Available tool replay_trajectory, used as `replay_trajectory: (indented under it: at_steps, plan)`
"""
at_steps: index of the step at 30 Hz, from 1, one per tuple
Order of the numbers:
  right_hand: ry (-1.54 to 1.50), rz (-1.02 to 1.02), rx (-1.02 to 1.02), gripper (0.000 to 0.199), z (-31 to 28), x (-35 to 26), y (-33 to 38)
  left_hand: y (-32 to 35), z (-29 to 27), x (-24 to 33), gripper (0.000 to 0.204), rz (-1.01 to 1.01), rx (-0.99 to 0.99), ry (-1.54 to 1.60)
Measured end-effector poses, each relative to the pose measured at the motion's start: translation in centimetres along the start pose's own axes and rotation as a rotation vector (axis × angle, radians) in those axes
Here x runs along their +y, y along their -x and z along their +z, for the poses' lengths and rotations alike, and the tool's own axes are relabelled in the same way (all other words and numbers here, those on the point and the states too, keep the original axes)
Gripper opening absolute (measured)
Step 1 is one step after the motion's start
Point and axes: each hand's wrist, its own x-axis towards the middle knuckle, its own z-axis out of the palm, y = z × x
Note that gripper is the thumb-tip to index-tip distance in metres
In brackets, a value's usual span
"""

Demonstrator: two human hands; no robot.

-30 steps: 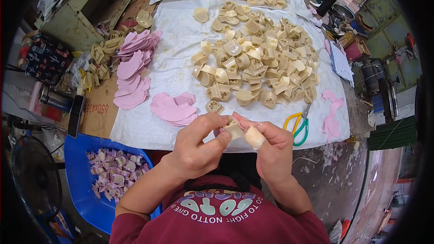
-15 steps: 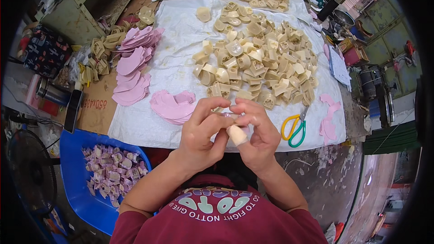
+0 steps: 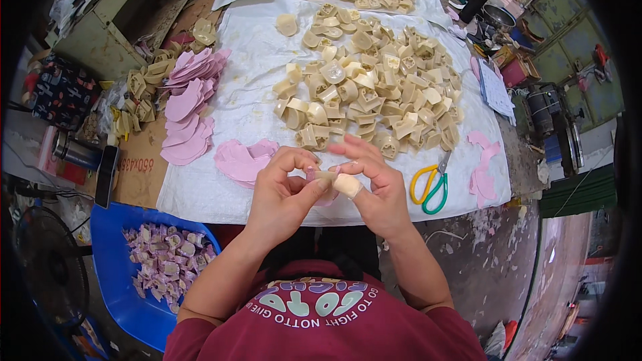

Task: The person repeatedly picks up small beige plastic components and pink foam pieces from a table, presses them together by hand, and places the assembled units into a blue bin. The process is repetitive and performed one at a time.

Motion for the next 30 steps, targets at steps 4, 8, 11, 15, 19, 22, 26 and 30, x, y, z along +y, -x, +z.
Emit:
replay_trajectory:
  at_steps: [4, 8, 11, 15, 19, 22, 26, 30]
  plan:
    - [-0.010, -0.019, -0.002, 0.005, 0.0, 0.7, 0.3, -0.2, -0.7, 0.4, 0.016, -0.044, -0.097, -0.106]
    - [0.006, 0.083, -0.081, 0.007, -0.5, 0.2, 0.1, -0.3, -1.1, 1.3, 0.025, 0.222, -0.159, -0.729]
    - [0.050, -0.033, 0.023, 0.012, -0.3, -0.1, -0.1, 0.4, 0.0, -0.9, 0.038, 0.185, 0.027, -0.254]
    - [0.383, -0.317, 0.213, 0.017, 0.4, -0.2, 0.3, 0.5, -0.5, -0.5, 0.064, -0.392, -0.180, 0.724]
    - [0.199, -0.263, 0.156, 0.024, 2.0, -0.8, 1.8, 0.4, 0.0, 0.4, 0.062, -0.376, -0.070, 0.729]
    - [-0.315, 0.068, 0.131, 0.035, 2.6, -0.9, 1.3, 1.2, 0.4, 0.9, 0.061, -0.288, -0.130, 0.601]
    - [-0.645, 0.244, 0.000, 0.034, 2.8, -0.9, 0.9, 1.2, 0.8, 1.2, 0.062, -0.216, -0.153, 0.502]
    - [-0.672, 0.311, -0.032, 0.031, 2.5, -0.3, 0.7, 0.8, 0.8, 0.8, 0.059, -0.276, -0.070, 0.591]
